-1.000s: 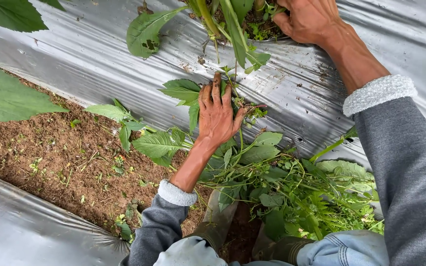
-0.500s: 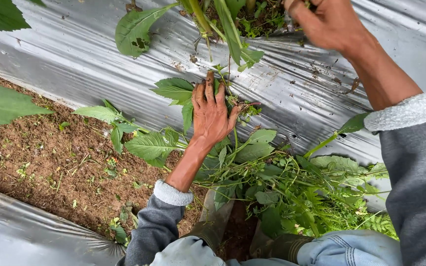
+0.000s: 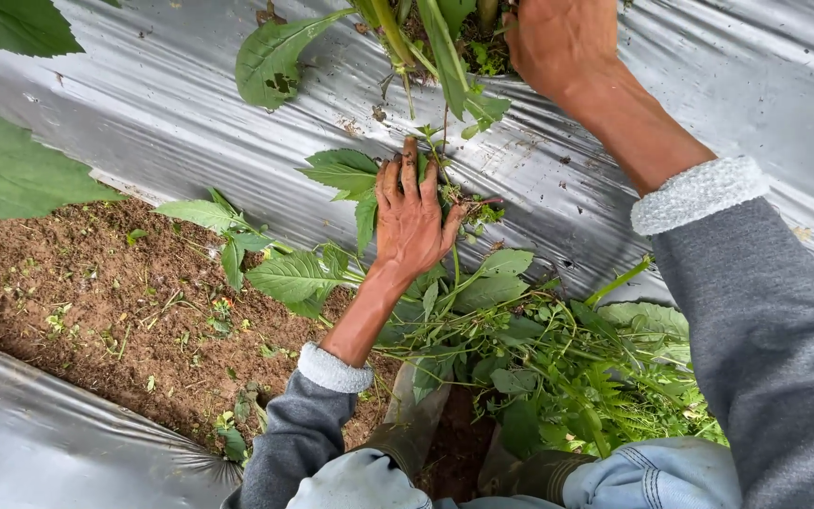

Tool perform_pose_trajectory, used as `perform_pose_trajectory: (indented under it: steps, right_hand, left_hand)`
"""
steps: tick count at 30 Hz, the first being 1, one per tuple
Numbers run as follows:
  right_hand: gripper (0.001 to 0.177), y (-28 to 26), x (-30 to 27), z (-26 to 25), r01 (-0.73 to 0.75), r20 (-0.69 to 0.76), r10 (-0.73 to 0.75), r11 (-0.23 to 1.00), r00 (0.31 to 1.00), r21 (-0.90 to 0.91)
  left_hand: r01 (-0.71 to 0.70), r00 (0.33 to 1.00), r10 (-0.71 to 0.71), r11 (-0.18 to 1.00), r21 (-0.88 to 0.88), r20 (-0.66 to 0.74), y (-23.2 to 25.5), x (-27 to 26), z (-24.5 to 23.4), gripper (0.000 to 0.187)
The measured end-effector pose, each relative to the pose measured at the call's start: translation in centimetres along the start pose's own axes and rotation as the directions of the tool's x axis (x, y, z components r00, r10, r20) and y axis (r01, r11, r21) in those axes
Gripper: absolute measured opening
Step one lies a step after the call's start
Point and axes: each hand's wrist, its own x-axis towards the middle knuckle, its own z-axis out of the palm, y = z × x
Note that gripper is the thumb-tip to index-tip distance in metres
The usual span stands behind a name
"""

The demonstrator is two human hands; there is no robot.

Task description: The person walks along a garden row covered with plastic mulch, carrying a bundle of weeds and a sickle. They stop to remove more weeds from the soil between the plastic sheets, using the sickle to cut them and their hands to pull them out. The person gathers the removed weeds into a pile.

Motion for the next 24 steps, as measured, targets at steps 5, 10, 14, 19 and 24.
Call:
perform_pose_trajectory:
  steps: [5, 10, 14, 19, 24]
  right_hand:
    - [0.057, 0.5, 1.6, 0.7, -0.080, 0.370, 0.019, 0.985, 0.929, 0.151]
    - [0.026, 3.5, 1.0, 3.3, -0.014, 0.220, -0.064, 0.941, 0.973, 0.337]
    - [0.028, 2.3, -1.3, 2.6, 0.181, 0.100, -0.316, 0.745, 0.944, 0.643]
    - [0.030, 1.7, -2.6, -3.8, 0.185, 0.109, -0.366, 0.678, 0.924, 0.711]
    - [0.069, 1.0, -2.3, -3.1, 0.174, 0.166, -0.277, 0.871, 0.946, 0.460]
  left_hand:
    - [-0.013, 0.999, 0.014, 1.000, 0.028, -0.037, 0.1, -0.1, 0.2, 0.074]
    - [0.000, 1.000, -0.001, 0.999, 0.037, 0.007, 0.1, 0.0, 0.5, 0.077]
    - [-0.019, 0.999, 0.020, 0.999, 0.039, -0.028, -0.1, 0.0, 0.1, 0.075]
    - [0.002, 1.000, -0.002, 1.000, 0.011, -0.024, -0.1, -0.2, 1.1, 0.077]
    - [0.001, 0.999, 0.000, 1.000, 0.029, -0.035, 0.1, -0.3, 0.7, 0.075]
